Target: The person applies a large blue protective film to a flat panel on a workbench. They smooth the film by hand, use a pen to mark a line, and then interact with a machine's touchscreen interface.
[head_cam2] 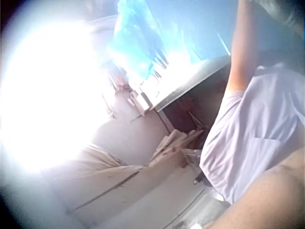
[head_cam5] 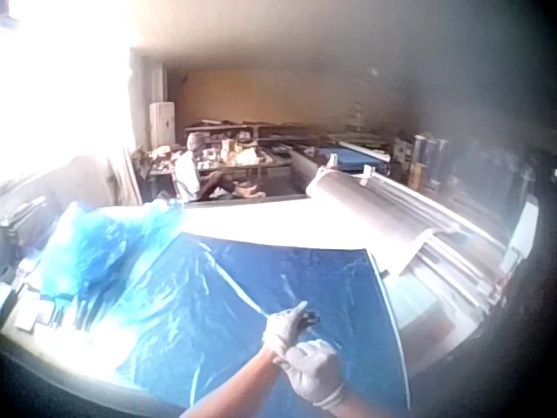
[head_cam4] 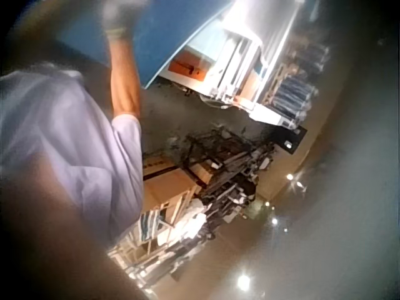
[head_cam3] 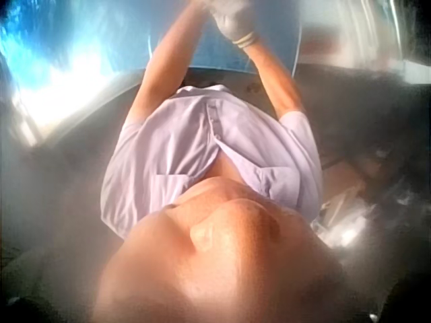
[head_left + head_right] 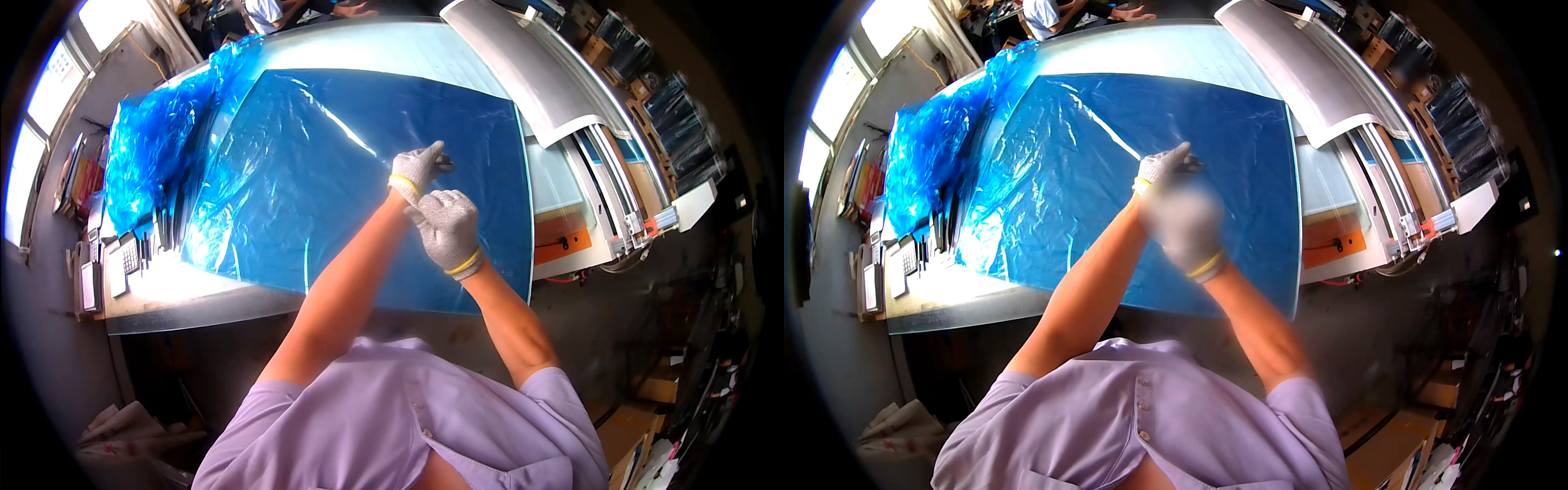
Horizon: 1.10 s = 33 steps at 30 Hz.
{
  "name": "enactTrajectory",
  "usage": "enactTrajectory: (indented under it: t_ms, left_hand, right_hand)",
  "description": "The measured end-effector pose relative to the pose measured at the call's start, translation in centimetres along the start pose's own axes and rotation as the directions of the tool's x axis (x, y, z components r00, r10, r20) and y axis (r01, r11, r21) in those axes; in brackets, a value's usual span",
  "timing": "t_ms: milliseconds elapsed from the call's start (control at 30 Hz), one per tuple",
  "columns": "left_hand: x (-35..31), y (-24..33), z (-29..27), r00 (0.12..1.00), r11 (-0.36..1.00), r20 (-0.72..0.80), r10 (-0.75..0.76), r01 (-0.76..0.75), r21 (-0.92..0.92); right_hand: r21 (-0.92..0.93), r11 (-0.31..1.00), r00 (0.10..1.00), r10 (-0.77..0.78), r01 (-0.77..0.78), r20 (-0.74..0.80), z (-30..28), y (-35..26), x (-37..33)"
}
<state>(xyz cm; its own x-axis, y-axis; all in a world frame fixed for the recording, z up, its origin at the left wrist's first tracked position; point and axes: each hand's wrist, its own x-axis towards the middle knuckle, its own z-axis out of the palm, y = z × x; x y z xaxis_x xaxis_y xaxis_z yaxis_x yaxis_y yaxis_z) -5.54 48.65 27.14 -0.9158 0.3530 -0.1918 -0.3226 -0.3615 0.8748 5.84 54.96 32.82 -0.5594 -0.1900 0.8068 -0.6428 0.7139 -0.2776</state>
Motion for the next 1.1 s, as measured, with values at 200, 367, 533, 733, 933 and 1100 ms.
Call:
enactTrajectory:
  t_ms: [200,367,533,733,933,1100]
  left_hand:
    - [-3.2,2.9,0.8,0.964,0.931,0.089,0.252,-0.267,0.248]
    - [-3.3,4.6,-0.6,0.868,0.353,0.294,0.4,-0.442,0.825]
    - [-4.4,3.1,-1.9,0.975,0.984,0.139,0.175,-0.178,0.014]
    - [-7.8,2.6,-5.4,0.987,0.972,-0.157,0.039,-0.074,-0.224]
    - [-14.9,-4.3,-18.4,0.962,0.556,-0.162,0.22,0.013,0.831]
    - [-24.2,-2.9,-23.4,0.843,0.693,-0.538,-0.02,0.4,0.6]
  right_hand:
    - [0.036,0.998,0.994,-0.051,0.048,0.1,0.0,-1.2,0.0]
    - [0.031,0.999,0.998,-0.009,0.007,0.061,0.7,-1.7,-0.9]
    - [0.098,0.995,0.999,0.009,-0.013,0.043,2.3,-1.7,-2.9]
    - [0.131,0.979,0.975,0.131,-0.155,0.18,3.6,-2.7,-5.6]
    - [0.032,0.531,0.511,0.795,-0.847,0.326,1.9,-0.4,-15.6]
    - [0.147,0.316,0.345,0.897,-0.937,0.275,-0.8,1.9,-22.4]
